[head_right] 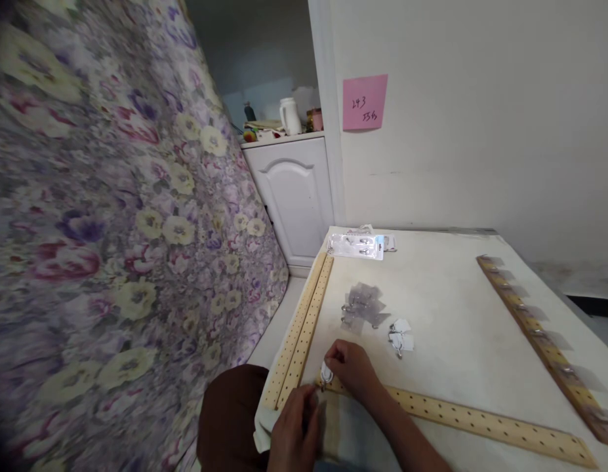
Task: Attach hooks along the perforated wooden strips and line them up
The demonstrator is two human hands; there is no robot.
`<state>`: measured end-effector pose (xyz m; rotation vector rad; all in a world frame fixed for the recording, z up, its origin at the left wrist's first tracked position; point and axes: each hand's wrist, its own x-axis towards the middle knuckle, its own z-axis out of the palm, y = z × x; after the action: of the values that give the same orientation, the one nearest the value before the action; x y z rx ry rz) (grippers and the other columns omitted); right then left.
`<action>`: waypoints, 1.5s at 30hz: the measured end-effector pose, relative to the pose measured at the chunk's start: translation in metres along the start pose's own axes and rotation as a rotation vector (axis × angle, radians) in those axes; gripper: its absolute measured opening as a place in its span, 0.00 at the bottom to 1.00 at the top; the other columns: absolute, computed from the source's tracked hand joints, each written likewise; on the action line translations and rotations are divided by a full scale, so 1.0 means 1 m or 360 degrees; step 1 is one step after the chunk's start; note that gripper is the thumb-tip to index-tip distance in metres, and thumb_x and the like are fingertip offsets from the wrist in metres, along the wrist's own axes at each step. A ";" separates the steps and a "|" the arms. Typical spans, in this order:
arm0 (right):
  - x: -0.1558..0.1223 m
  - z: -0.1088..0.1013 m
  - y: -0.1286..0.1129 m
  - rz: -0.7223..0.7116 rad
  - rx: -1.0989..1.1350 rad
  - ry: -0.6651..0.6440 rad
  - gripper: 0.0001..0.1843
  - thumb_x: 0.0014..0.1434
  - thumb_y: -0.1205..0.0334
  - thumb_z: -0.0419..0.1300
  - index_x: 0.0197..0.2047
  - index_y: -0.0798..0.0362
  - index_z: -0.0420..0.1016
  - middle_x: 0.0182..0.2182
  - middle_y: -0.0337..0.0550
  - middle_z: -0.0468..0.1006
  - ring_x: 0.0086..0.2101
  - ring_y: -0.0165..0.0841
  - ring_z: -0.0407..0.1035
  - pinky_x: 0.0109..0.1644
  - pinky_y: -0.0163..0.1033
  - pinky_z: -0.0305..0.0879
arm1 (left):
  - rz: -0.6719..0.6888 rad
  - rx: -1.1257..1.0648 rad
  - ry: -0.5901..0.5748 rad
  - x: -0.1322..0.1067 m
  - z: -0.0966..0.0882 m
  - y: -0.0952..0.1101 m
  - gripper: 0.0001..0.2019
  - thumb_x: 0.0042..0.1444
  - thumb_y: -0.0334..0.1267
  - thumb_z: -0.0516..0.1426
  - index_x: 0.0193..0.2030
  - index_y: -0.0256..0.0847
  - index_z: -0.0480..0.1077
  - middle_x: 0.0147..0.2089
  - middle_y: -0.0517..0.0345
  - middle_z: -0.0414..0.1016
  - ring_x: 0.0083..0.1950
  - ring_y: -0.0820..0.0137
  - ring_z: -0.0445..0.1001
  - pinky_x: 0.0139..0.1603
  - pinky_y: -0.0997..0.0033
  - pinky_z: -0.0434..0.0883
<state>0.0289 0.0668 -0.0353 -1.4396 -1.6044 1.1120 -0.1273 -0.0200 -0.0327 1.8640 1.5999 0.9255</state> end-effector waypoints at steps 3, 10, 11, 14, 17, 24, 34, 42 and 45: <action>-0.001 0.000 -0.001 -0.0004 -0.0017 0.0005 0.04 0.48 0.67 0.57 0.24 0.54 0.72 0.21 0.37 0.73 0.25 0.29 0.66 0.30 0.32 0.58 | 0.0040 0.0084 -0.0030 0.003 -0.006 0.007 0.13 0.60 0.38 0.50 0.49 0.42 0.69 0.45 0.49 0.75 0.47 0.64 0.73 0.49 0.63 0.71; -0.002 -0.002 -0.003 -0.0027 -0.0038 -0.0007 0.05 0.48 0.66 0.57 0.24 0.54 0.73 0.21 0.37 0.74 0.24 0.29 0.66 0.29 0.32 0.57 | 0.0083 0.0301 -0.0194 0.005 -0.015 0.017 0.16 0.61 0.38 0.47 0.53 0.41 0.69 0.50 0.45 0.72 0.51 0.62 0.72 0.52 0.63 0.71; -0.002 -0.002 -0.003 -0.0032 -0.0040 -0.0007 0.05 0.49 0.66 0.57 0.25 0.54 0.73 0.21 0.38 0.74 0.25 0.29 0.66 0.29 0.32 0.57 | 0.0075 0.0311 -0.0202 0.005 -0.016 0.018 0.17 0.62 0.37 0.47 0.54 0.41 0.68 0.50 0.45 0.71 0.52 0.62 0.71 0.53 0.63 0.70; -0.002 -0.002 -0.002 -0.0039 -0.0049 -0.0004 0.04 0.48 0.67 0.57 0.25 0.55 0.73 0.21 0.38 0.74 0.25 0.29 0.66 0.29 0.32 0.57 | 0.0084 0.0345 -0.0227 0.005 -0.018 0.020 0.17 0.61 0.36 0.46 0.54 0.42 0.68 0.48 0.47 0.71 0.49 0.63 0.72 0.49 0.65 0.71; -0.002 -0.001 -0.001 -0.0043 -0.0053 0.0005 0.05 0.49 0.66 0.57 0.25 0.55 0.73 0.21 0.38 0.74 0.25 0.29 0.66 0.29 0.32 0.57 | 0.0143 0.0437 -0.0222 0.010 -0.019 0.020 0.19 0.59 0.30 0.46 0.53 0.44 0.69 0.45 0.49 0.72 0.46 0.63 0.71 0.45 0.65 0.70; -0.001 -0.001 -0.001 -0.0036 -0.0054 0.0003 0.05 0.49 0.66 0.57 0.25 0.54 0.74 0.21 0.38 0.75 0.25 0.29 0.67 0.29 0.32 0.57 | 0.0288 0.0549 -0.0212 0.026 -0.017 0.011 0.19 0.53 0.29 0.50 0.50 0.45 0.72 0.42 0.51 0.71 0.44 0.62 0.69 0.44 0.63 0.67; -0.001 0.001 -0.001 -0.0020 -0.0033 0.0015 0.05 0.48 0.67 0.57 0.24 0.54 0.73 0.20 0.38 0.74 0.24 0.29 0.66 0.29 0.32 0.57 | 0.0287 0.0530 -0.0280 0.034 -0.017 0.003 0.15 0.61 0.34 0.47 0.47 0.50 0.72 0.37 0.57 0.70 0.42 0.66 0.66 0.43 0.68 0.64; -0.006 -0.010 0.000 -0.0027 0.0107 -0.0180 0.06 0.44 0.69 0.60 0.30 0.55 0.75 0.23 0.37 0.75 0.26 0.29 0.67 0.29 0.32 0.59 | 0.0246 0.0447 -0.0299 0.039 -0.024 0.014 0.12 0.61 0.37 0.49 0.39 0.49 0.74 0.33 0.59 0.69 0.39 0.68 0.65 0.38 0.71 0.61; -0.006 -0.013 0.000 0.0005 0.0144 -0.0228 0.09 0.42 0.70 0.62 0.31 0.55 0.74 0.22 0.36 0.75 0.25 0.28 0.66 0.28 0.31 0.59 | 0.0304 0.0520 -0.0315 0.040 -0.024 0.013 0.12 0.60 0.35 0.49 0.39 0.49 0.74 0.33 0.59 0.68 0.39 0.68 0.65 0.38 0.71 0.60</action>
<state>0.0412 0.0632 -0.0303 -1.3298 -1.6278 1.2983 -0.1346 0.0161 -0.0011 2.2857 1.5425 0.5539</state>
